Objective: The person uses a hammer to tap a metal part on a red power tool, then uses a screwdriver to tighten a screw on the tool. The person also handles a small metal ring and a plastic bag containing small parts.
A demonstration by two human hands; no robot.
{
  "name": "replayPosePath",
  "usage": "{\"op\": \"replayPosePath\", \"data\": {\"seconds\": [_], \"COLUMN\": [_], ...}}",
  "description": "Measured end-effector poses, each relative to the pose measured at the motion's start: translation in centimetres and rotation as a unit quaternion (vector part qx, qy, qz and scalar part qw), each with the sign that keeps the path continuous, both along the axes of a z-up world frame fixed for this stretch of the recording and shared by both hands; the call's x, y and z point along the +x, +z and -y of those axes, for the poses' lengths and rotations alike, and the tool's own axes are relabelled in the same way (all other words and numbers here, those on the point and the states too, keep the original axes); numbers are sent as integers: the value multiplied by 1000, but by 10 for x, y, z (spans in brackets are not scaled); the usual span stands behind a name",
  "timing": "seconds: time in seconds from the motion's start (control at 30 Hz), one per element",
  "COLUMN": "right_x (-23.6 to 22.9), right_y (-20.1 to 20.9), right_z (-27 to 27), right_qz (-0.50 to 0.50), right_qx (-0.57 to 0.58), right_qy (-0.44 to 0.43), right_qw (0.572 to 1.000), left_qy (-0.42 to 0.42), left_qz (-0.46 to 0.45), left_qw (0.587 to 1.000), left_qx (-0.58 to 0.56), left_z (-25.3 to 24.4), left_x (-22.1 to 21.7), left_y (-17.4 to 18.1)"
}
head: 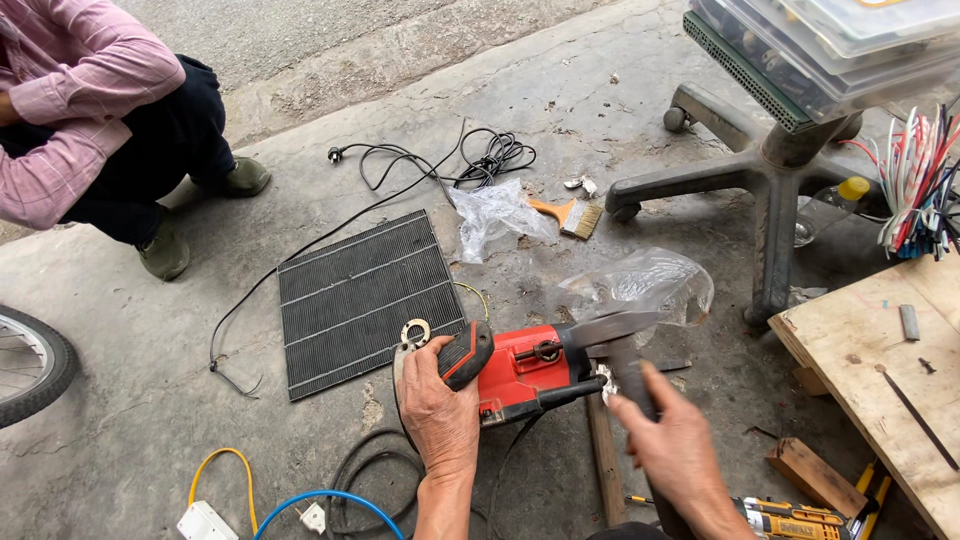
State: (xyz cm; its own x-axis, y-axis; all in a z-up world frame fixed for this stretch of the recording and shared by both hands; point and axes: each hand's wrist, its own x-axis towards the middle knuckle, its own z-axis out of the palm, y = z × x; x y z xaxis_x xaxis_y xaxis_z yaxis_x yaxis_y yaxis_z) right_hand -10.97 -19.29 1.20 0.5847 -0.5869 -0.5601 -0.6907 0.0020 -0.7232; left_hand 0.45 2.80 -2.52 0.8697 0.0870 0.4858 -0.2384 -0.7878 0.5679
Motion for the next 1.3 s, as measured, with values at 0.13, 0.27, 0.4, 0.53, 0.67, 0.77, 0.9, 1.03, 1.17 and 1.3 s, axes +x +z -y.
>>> {"op": "replayPosePath", "data": {"seconds": [0.13, 0.27, 0.4, 0.53, 0.67, 0.77, 0.9, 1.03, 1.17, 1.3], "right_x": [1, -1, -11, -35, -67, -81, -23, 59, 102, 97], "right_y": [18, 16, 17, -29, -105, -154, -71, -25, -47, -51], "right_z": [-4, 6, 19, 51, 90, 106, 61, 0, -19, -29], "right_qz": [-77, -14, -10, -89, -234, -189, 87, 332, 253, 239], "right_qx": [-52, -7, -1, -15, -97, -199, -251, -285, -276, -282], "right_qy": [124, 8, -51, -30, 120, 189, 242, 376, 495, 458], "right_qw": [988, 1000, 999, 995, 960, 943, 933, 817, 784, 808], "left_qy": [23, 32, 23, 17, 16, 21, 15, 12, 42, 182], "left_qz": [-3, -26, -28, 3, -22, -36, -26, -30, 46, 0], "left_qw": [1000, 999, 999, 1000, 1000, 999, 999, 999, 995, 980], "left_qx": [6, -15, -16, -1, -12, -22, -18, 7, 78, 83], "left_z": [3, -3, -4, -6, -3, -4, -4, -7, -14, -21], "left_x": [-2, -2, -2, -1, -1, 0, 1, 3, 2, -5], "left_y": [0, -1, -1, -3, 0, -1, 1, -2, 11, 9]}}
